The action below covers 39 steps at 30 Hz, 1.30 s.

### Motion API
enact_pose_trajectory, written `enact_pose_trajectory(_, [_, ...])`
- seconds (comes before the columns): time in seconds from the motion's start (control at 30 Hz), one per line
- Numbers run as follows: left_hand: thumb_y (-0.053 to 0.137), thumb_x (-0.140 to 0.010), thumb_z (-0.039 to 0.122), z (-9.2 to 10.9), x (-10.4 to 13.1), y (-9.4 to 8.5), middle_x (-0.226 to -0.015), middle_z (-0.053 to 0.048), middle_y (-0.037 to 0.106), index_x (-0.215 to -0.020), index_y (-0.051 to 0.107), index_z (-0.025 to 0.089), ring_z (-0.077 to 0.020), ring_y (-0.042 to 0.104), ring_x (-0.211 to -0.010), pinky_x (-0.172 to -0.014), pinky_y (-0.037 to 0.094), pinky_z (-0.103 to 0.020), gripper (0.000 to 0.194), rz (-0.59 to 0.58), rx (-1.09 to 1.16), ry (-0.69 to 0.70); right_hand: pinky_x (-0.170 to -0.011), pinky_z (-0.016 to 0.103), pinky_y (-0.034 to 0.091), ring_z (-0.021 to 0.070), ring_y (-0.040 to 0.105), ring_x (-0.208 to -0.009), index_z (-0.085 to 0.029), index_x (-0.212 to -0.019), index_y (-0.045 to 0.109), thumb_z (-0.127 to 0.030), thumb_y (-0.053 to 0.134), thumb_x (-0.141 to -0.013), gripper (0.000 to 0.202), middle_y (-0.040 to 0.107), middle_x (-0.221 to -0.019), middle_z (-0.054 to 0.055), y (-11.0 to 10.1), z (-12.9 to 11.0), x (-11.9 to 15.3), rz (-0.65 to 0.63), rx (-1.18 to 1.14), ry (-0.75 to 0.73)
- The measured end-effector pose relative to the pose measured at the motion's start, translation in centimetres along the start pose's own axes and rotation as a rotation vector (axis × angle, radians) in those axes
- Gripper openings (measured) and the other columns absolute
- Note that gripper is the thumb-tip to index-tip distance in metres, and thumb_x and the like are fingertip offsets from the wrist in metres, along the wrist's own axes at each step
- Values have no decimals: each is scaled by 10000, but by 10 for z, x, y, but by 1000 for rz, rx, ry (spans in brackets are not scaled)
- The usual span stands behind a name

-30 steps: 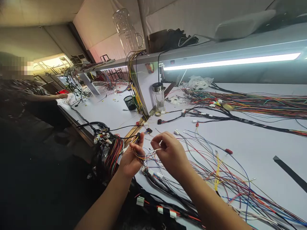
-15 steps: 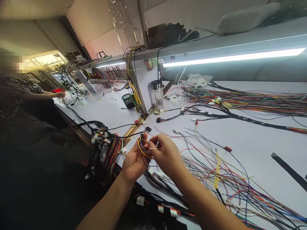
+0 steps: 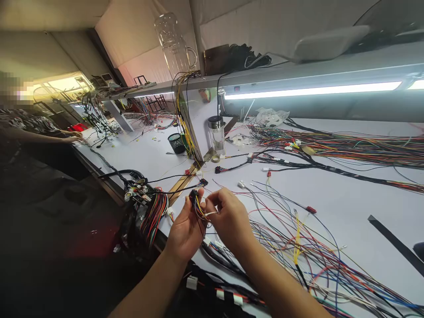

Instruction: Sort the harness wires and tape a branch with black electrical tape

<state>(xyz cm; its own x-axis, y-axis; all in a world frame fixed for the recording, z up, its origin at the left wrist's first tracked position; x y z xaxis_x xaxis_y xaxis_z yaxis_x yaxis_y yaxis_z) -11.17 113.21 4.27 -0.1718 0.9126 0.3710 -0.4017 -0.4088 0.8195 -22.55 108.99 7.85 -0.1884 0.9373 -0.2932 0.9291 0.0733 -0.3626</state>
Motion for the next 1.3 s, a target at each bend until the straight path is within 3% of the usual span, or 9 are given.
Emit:
enact_pose_trajectory(0.13, [421,-975,250,-4,2,2,-962,-65,715,-1098,618,112,-95,667,-772,-754,549,-193,271,45,47,-67,-602,266,389,124,486,-632,-207,-720,550,-208,569,-829,110,553,-718,-9,-2,-11,6,40,31,-166])
enact_pose_trajectory(0.47, [425,-969,233,-4,5,2,-960,-82,713,-1130,599,78,-99,675,-736,-706,555,-188,284,87,87,-104,-582,258,384,116,477,-614,-211,-759,544,-206,557,-855,96,546,-737,-9,-1,-14,8,27,1,-226])
enact_pose_trajectory(0.77, [517,-925,242,-12,5,-3,-1092,-113,680,-1043,639,135,-172,651,-1000,-899,518,-274,200,3,-10,-10,-579,236,382,115,523,-624,-200,-795,568,-221,507,-899,122,597,-786,15,-1,-20,11,69,212,-329])
enact_pose_trajectory(0.97, [607,-869,205,-11,8,-2,-1114,-96,669,-1063,631,160,-173,632,-1033,-898,500,-276,200,-104,-127,63,-542,231,368,110,517,-585,-196,-801,582,-231,512,-909,133,624,-804,15,-3,-16,8,53,240,-291])
enact_pose_trajectory(1.17, [617,-870,243,-3,4,-4,-1131,-88,655,-1080,624,166,-153,633,-971,-690,499,-194,225,-118,-253,109,-632,250,415,136,593,-700,-209,-817,616,-209,549,-887,96,643,-840,14,-5,-9,3,-33,155,-243])
enact_pose_trajectory(1.3, [637,-854,258,-6,3,-4,-1125,-92,657,-1060,635,164,-158,623,-994,-768,504,-221,227,-107,-241,109,-631,263,415,144,591,-704,-210,-768,598,-212,559,-874,112,633,-790,11,-8,-8,4,-8,136,-233])
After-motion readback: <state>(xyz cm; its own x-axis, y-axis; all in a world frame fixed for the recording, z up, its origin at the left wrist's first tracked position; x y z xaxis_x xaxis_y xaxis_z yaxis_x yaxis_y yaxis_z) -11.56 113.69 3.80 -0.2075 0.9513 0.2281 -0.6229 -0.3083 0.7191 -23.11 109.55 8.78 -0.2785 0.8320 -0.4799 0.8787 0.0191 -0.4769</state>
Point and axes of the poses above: each hand's wrist, its own x-axis away from the middle knuckle, its own y-axis out of the palm, z = x × y, the point moved 6 cm from there along -x, towards the middle knuckle
